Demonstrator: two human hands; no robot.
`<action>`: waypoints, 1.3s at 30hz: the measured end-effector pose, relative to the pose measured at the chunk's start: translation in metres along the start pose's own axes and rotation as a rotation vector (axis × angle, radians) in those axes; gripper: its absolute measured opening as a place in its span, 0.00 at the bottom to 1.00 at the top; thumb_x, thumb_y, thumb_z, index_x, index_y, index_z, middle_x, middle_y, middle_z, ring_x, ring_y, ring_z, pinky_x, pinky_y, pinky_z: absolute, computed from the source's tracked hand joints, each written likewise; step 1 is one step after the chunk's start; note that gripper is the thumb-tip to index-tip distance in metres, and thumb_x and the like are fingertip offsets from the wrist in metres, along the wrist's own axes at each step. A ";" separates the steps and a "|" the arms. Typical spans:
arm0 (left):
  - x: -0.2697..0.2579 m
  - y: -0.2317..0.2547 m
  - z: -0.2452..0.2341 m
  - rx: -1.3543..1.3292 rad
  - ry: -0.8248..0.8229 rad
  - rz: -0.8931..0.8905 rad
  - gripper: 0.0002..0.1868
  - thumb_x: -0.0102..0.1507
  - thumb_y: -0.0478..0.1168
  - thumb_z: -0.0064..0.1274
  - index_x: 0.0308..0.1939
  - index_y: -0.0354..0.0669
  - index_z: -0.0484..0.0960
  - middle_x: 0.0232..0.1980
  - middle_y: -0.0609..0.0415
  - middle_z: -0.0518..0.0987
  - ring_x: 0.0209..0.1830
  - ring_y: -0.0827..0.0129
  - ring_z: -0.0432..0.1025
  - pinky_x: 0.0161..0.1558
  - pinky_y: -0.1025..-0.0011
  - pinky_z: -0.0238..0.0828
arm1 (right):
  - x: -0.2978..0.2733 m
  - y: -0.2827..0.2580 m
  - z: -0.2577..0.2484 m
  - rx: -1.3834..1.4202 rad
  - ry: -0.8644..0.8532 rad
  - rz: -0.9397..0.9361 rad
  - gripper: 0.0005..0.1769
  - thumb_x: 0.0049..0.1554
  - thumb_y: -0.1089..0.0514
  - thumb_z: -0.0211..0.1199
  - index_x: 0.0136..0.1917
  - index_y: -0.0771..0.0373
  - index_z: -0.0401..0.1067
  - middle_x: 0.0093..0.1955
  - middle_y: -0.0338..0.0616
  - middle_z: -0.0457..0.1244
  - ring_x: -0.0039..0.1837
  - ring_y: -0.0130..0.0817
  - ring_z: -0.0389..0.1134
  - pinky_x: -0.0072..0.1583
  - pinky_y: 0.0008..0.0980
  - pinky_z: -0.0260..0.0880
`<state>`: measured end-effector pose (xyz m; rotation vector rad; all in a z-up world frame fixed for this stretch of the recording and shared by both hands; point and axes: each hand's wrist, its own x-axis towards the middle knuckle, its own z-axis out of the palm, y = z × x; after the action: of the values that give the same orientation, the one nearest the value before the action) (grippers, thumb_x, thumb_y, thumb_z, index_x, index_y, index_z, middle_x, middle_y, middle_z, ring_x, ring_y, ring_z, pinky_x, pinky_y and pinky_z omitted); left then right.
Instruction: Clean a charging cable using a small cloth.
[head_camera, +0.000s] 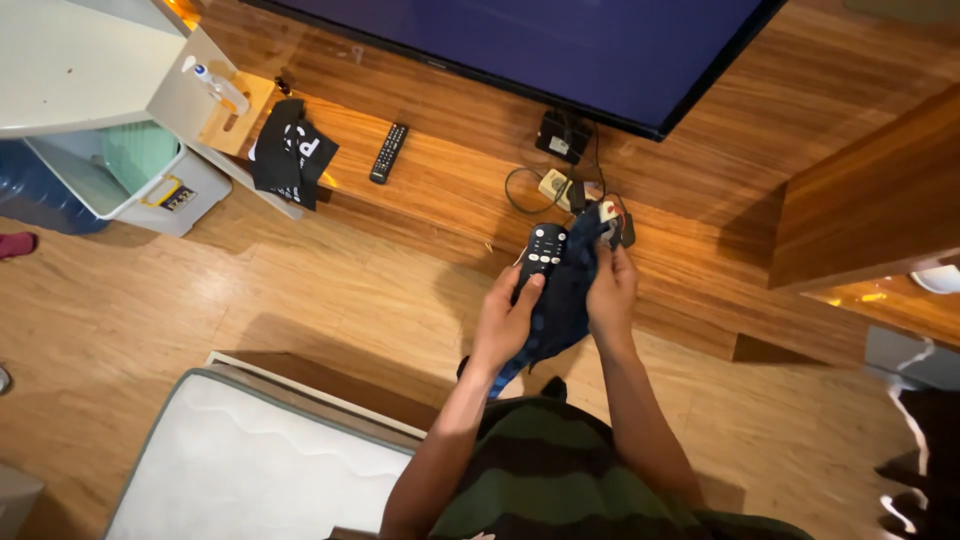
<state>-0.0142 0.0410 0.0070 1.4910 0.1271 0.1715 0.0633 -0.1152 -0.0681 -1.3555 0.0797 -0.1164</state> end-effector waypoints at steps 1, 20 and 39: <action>0.000 -0.005 0.000 0.001 -0.002 -0.005 0.15 0.71 0.40 0.49 0.57 0.34 0.80 0.44 0.56 0.78 0.45 0.75 0.70 0.50 0.75 0.68 | -0.004 0.000 0.003 -0.001 0.004 0.004 0.15 0.74 0.57 0.51 0.59 0.69 0.75 0.49 0.36 0.68 0.49 0.21 0.63 0.52 0.24 0.64; 0.021 -0.086 -0.027 -0.099 0.097 -0.268 0.14 0.72 0.40 0.49 0.55 0.35 0.82 0.38 0.63 0.78 0.40 0.83 0.67 0.44 0.80 0.67 | -0.001 0.074 0.016 -0.214 0.001 0.172 0.15 0.70 0.56 0.52 0.54 0.68 0.76 0.47 0.34 0.68 0.48 0.20 0.64 0.51 0.23 0.65; 0.109 -0.279 -0.070 -0.218 0.345 -0.220 0.31 0.57 0.25 0.63 0.62 0.32 0.66 0.46 0.55 0.78 0.43 0.75 0.74 0.45 0.77 0.73 | 0.061 0.230 0.015 -0.116 0.150 0.359 0.15 0.71 0.56 0.51 0.57 0.68 0.75 0.49 0.36 0.67 0.51 0.23 0.63 0.54 0.26 0.63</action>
<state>0.0898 0.1106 -0.2741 1.2102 0.5323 0.2552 0.1342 -0.0600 -0.2891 -1.4253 0.4595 0.0908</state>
